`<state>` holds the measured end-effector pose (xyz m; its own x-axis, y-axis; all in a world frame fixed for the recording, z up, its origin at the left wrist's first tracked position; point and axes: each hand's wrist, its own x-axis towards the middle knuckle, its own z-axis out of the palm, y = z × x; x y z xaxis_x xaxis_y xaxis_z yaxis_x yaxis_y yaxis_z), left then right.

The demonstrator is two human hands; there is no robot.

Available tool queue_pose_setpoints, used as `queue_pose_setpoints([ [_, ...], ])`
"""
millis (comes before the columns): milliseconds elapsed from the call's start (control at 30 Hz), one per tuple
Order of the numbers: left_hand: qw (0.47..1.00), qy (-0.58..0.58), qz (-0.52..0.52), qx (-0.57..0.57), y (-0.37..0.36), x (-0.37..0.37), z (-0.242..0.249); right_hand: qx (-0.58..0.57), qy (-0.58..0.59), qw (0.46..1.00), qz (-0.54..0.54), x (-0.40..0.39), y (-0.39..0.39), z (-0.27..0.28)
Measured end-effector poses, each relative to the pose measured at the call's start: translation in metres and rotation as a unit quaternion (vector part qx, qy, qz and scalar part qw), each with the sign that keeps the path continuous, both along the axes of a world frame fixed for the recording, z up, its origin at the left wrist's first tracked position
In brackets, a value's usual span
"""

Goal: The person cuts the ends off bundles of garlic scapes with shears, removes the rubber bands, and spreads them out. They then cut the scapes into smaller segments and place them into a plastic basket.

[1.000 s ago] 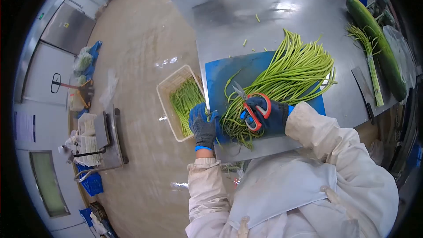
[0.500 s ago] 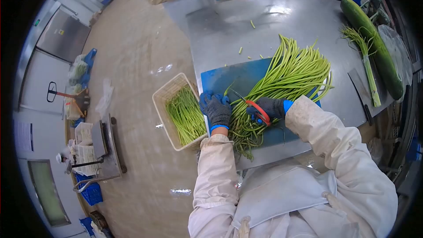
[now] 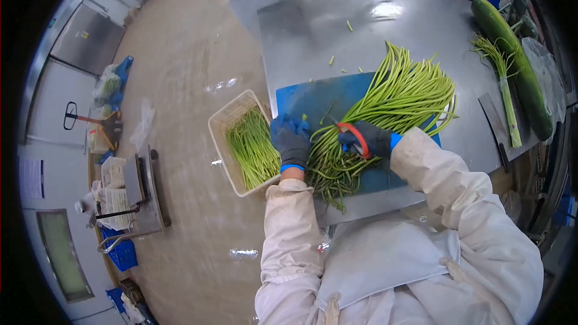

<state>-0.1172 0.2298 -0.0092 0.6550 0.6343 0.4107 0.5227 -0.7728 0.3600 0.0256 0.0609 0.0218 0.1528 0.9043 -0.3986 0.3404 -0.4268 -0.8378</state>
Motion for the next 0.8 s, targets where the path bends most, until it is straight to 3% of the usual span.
queue_pose_setpoints([
  [67, 0.976, -0.107, -0.055, -0.182, 0.017, -0.016, 0.01, 0.174, -0.042, 0.984, 0.026, 0.006, -0.024, -0.002],
  [100, 0.98, -0.138, -0.034, -0.141, 0.025, -0.028, 0.001, 0.081, 0.19, 0.976, -0.073, 0.005, -0.036, 0.006],
  [133, 0.98, -0.135, -0.033, -0.14, 0.03, -0.041, -0.007, -0.018, 0.407, 0.898, -0.167, 0.001, -0.049, 0.016],
  [167, 0.982, -0.099, -0.082, -0.138, 0.028, -0.055, -0.004, -0.01, 0.476, 0.858, -0.192, -0.004, -0.059, 0.022],
  [233, 0.98, 0.022, -0.174, -0.089, 0.009, -0.072, 0.019, -0.02, 0.498, 0.845, -0.194, -0.02, -0.068, 0.02],
  [333, 0.986, 0.099, -0.131, -0.026, -0.003, -0.09, 0.013, -0.018, 0.525, 0.829, -0.189, -0.038, -0.077, 0.006],
  [367, 0.993, 0.088, -0.081, -0.003, -0.003, -0.097, 0.014, -0.034, 0.503, 0.844, -0.185, -0.044, -0.076, 0.005],
  [400, 0.993, 0.09, -0.082, -0.003, -0.001, -0.105, 0.013, -0.052, 0.479, 0.857, -0.18, -0.049, -0.075, 0.005],
  [500, 0.992, -0.045, -0.099, -0.06, -0.002, -0.112, 0.017, -0.081, 0.463, 0.863, -0.182, -0.062, -0.075, 0.015],
  [600, 0.981, -0.058, -0.146, -0.113, -0.018, -0.091, 0.029, -0.065, 0.436, 0.882, -0.165, -0.072, -0.079, 0.008],
  [633, 0.986, -0.026, -0.139, -0.086, -0.024, -0.082, 0.028, -0.054, 0.44, 0.884, -0.149, -0.077, -0.078, 0.013],
  [733, 0.984, 0.017, -0.147, -0.099, -0.02, -0.066, 0.007, -0.069, 0.443, 0.875, -0.181, -0.09, -0.08, 0.018],
  [800, 0.984, -0.006, -0.14, -0.112, -0.011, -0.065, -0.004, -0.068, 0.457, 0.876, -0.137, -0.094, -0.079, 0.012],
])
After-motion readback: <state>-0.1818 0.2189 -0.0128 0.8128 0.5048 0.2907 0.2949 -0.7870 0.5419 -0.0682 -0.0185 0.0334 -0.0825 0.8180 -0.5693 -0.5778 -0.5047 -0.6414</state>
